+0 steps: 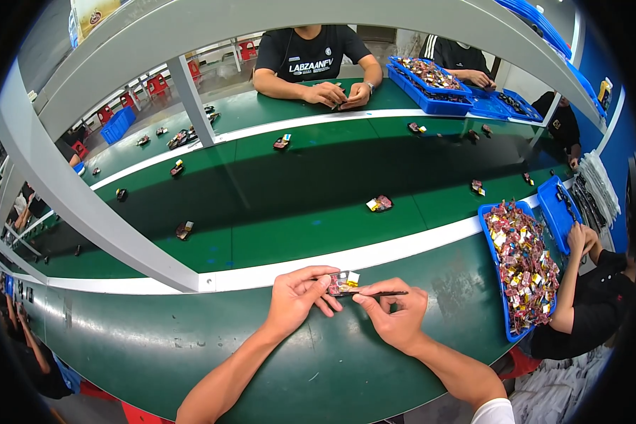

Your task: The person is assembling or inspecting small electronic components on a green assembly line, using a black tool to manipulate small parts.

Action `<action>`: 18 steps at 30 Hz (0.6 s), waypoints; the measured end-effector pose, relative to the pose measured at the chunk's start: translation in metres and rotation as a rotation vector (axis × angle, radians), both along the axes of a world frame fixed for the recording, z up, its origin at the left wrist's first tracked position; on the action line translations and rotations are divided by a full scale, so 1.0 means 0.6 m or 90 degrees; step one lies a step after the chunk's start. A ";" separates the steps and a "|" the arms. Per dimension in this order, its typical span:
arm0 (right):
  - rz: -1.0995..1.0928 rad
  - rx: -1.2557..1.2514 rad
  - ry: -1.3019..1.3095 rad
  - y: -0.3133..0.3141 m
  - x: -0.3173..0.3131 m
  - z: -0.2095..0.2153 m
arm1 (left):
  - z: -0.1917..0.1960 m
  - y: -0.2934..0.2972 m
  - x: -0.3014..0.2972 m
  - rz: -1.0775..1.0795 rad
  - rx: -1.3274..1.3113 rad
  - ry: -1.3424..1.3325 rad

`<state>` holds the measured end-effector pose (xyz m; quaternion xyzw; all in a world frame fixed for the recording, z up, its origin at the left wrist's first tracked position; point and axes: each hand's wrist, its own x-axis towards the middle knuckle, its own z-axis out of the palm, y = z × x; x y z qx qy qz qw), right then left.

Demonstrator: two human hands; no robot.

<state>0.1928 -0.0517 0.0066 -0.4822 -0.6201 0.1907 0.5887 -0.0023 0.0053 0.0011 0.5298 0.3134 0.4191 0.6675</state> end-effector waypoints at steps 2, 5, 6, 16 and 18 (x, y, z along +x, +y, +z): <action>0.001 0.021 -0.006 0.000 -0.001 0.000 | -0.001 0.000 0.000 0.006 0.000 0.000; 0.005 -0.002 -0.008 0.000 0.003 -0.002 | -0.001 -0.001 0.001 0.002 -0.014 -0.005; 0.005 -0.002 -0.008 0.000 0.003 0.000 | 0.000 -0.001 0.001 0.002 -0.014 -0.005; 0.020 -0.058 0.044 0.006 0.014 0.002 | 0.000 -0.002 0.002 0.013 -0.024 0.004; 0.022 -0.045 0.015 0.008 0.016 0.003 | -0.001 -0.002 0.003 0.013 -0.025 -0.002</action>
